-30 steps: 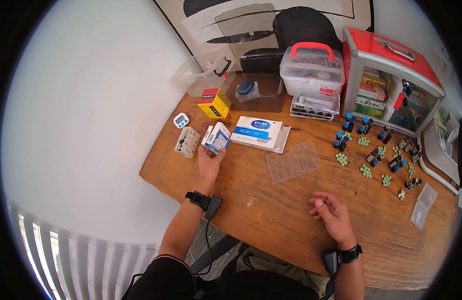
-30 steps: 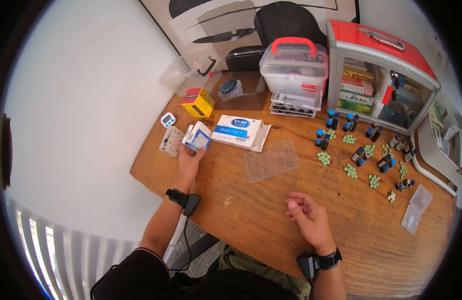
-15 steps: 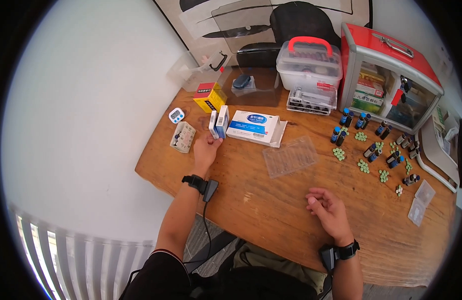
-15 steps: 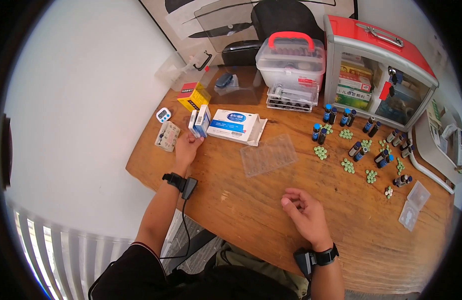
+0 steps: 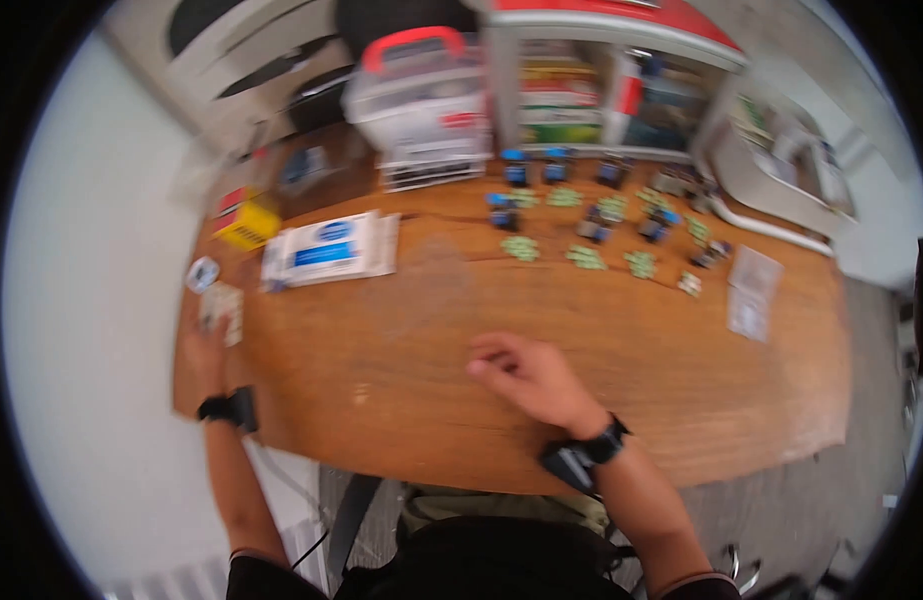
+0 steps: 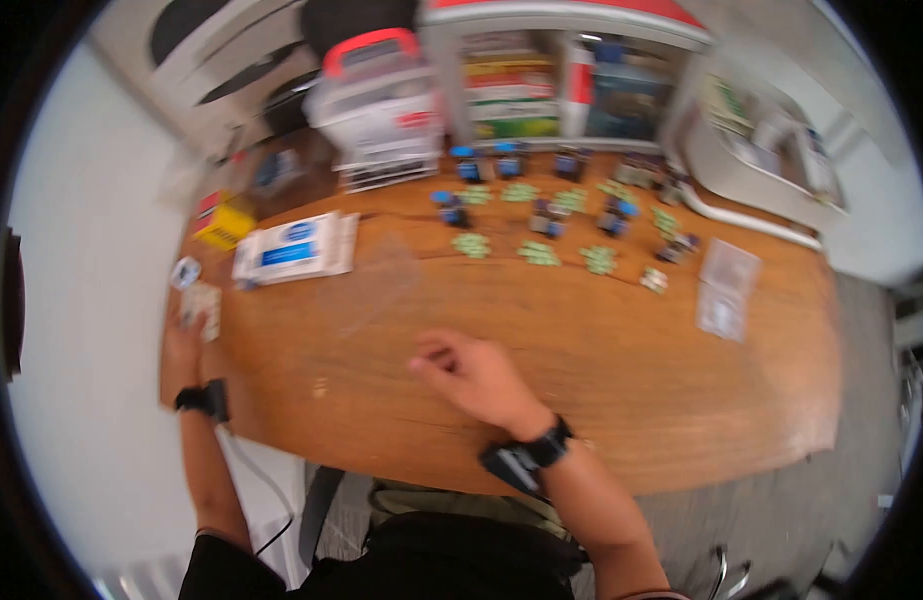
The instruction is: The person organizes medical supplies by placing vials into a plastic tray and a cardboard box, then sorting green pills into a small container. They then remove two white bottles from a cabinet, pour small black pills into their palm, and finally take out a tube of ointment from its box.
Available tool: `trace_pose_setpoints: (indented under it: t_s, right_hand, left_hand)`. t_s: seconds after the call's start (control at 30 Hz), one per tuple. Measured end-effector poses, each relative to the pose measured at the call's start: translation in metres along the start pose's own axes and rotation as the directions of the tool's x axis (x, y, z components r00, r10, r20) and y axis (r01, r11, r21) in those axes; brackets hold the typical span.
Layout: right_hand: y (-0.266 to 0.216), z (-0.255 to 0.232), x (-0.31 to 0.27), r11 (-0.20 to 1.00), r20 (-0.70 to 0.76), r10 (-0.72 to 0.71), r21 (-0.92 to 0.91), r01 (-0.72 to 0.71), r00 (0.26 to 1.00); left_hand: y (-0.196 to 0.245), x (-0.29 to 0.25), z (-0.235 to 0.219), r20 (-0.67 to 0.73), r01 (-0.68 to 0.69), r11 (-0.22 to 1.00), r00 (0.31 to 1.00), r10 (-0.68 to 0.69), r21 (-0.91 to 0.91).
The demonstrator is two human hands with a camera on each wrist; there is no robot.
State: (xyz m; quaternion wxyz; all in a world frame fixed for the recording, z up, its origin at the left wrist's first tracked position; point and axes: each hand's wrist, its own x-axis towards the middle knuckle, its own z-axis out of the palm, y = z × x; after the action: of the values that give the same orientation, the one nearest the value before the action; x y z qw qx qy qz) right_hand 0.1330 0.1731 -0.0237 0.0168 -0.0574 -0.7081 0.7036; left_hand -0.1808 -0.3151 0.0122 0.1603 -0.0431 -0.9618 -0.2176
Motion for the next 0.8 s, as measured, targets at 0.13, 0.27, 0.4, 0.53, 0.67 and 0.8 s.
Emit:
trace_pose_setpoints:
  t_s: [0.13, 0.27, 0.4, 0.53, 0.67, 0.8]
  right_hand:
    - [-0.004, -0.002, -0.001, 0.999, -0.071, -0.017, -0.053, 0.013, 0.997]
    - [-0.006, -0.004, -0.002, 0.998, -0.033, -0.008, -0.058, 0.006, 0.999]
    - [-0.001, -0.002, -0.001, 0.998, -0.05, -0.069, -0.016, 0.069, 0.996]
    - [-0.006, -0.001, -0.002, 0.998, -0.049, -0.06, -0.034, 0.059, 0.997]
    - [0.001, -0.002, -0.001, 0.992, -0.203, 0.046, 0.126, -0.02, 0.978]
    - [-0.011, -0.011, 0.001, 0.989, -0.489, -0.032, 0.113, 0.099, 0.872]
  left_hand:
    - [0.003, -0.017, -0.003, -0.017, 0.058, 0.998, 0.998, -0.059, -0.032]
    - [0.023, -0.045, -0.024, 0.02, 0.067, 0.983, 0.998, -0.064, -0.172]
    - [0.105, -0.107, -0.046, 0.018, -0.001, 0.951, 1.0, 0.007, -0.31]
    - [0.177, -0.168, -0.024, 0.239, 0.05, 0.859, 0.967, 0.086, -0.509]
    - [0.275, -0.2, 0.009, 0.433, 0.001, 0.882, 0.872, 0.23, -0.471]
    - [0.334, -0.196, 0.037, 0.402, -0.266, 0.78, 0.738, 0.543, -0.567]
